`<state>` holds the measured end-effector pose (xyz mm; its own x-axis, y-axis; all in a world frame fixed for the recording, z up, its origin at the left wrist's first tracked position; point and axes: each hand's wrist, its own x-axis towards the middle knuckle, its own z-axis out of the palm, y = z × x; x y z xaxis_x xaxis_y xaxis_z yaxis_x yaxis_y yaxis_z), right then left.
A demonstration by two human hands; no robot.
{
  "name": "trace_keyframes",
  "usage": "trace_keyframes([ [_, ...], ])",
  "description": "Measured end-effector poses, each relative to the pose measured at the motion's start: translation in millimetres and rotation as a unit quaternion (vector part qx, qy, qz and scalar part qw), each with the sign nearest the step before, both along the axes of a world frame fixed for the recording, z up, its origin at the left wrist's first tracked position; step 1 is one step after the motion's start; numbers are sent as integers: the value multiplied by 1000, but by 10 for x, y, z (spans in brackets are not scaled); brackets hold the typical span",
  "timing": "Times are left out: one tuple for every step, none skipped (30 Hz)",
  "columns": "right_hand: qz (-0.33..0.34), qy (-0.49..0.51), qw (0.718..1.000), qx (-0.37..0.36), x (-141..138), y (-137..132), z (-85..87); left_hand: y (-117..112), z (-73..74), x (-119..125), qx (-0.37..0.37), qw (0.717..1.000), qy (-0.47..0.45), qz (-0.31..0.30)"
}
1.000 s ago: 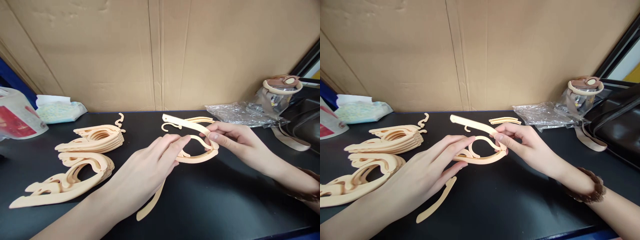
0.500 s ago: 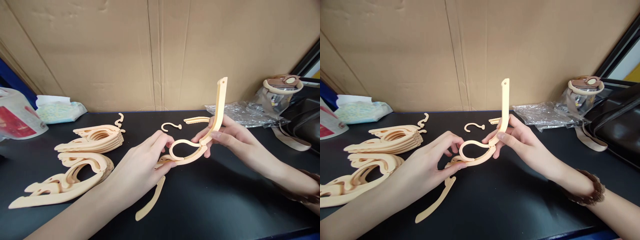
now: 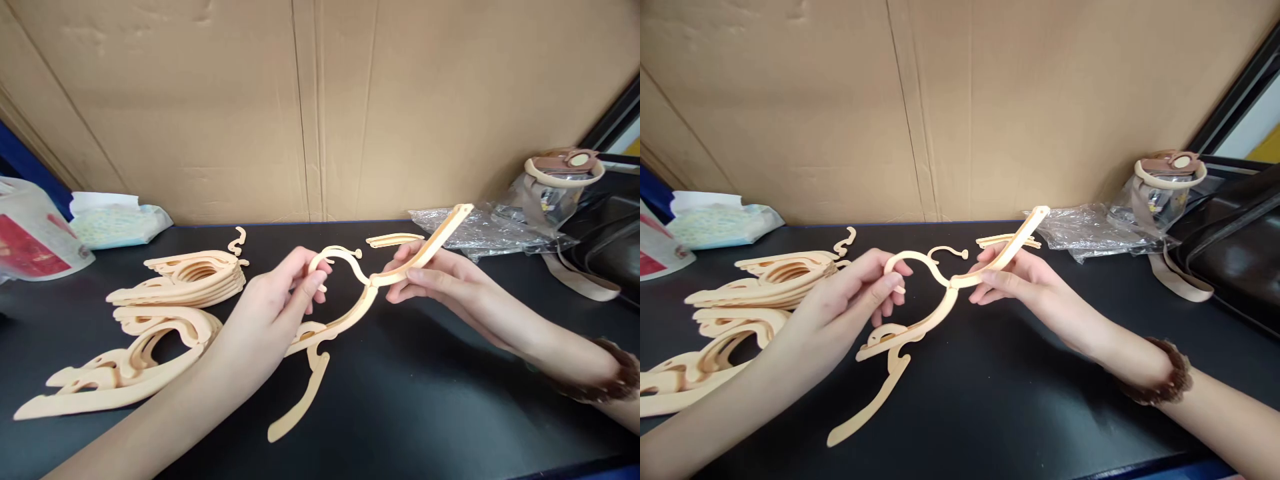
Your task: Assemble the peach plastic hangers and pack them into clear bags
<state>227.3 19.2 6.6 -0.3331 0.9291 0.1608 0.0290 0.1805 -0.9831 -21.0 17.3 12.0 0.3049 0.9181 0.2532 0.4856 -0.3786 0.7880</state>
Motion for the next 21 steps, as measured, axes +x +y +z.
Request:
trace_keyframes([
  [-4,-46,999,28,-3,-3,-15,5,6,-9,4,1000,-5,17],
  [-2,-100,993,66,-9,-10,-28,9,12,-18,8,999,-11,29],
  [7,-157,981,111,-21,-22,-40,12,18,-24,10,999,-18,36],
  [25,-213,964,158,-39,-39,-50,15,22,-28,10,999,-23,41],
  [48,-263,942,204,-63,-60,-58,19,24,-29,11,999,-27,42],
  [74,-307,917,245,-94,-84,-66,22,23,-27,13,999,-31,41],
  [101,-341,892,277,-129,-109,-72,27,21,-23,15,999,-33,39],
  [128,-367,871,301,-166,-132,-78,31,18,-16,16,999,-34,36],
  [152,-385,853,318,-201,-153,-84,34,14,-9,15,999,-35,33],
  [172,-397,839,330,-230,-168,-89,36,11,-2,11,999,-35,31],
  [184,-404,829,339,-249,-176,-93,37,8,3,5,999,-33,31],
  [189,-406,824,346,-256,-177,-94,37,6,6,0,999,-29,34],
  [185,-406,823,352,-250,-171,-94,38,2,5,-4,999,-24,38],
  [173,-405,824,358,-229,-156,-93,39,-2,3,-5,999,-16,41],
  [155,-406,826,360,-196,-135,-91,41,-8,-3,-4,999,-7,45],
  [135,-409,827,361,-153,-108,-90,46,-15,-9,-1,999,4,46],
  [116,-417,826,360,-104,-75,-90,51,-24,-17,3,999,14,45],
  [98,-429,823,360,-53,-39,-94,58,-34,-24,5,999,21,44],
  [81,-441,819,358,-3,-1,-102,64,-44,-32,4,999,24,42],
  [68,-452,815,357,41,37,-112,71,-55,-38,2,999,22,41],
  [60,-459,812,356,77,72,-123,76,-66,-44,-1,999,16,40],
])
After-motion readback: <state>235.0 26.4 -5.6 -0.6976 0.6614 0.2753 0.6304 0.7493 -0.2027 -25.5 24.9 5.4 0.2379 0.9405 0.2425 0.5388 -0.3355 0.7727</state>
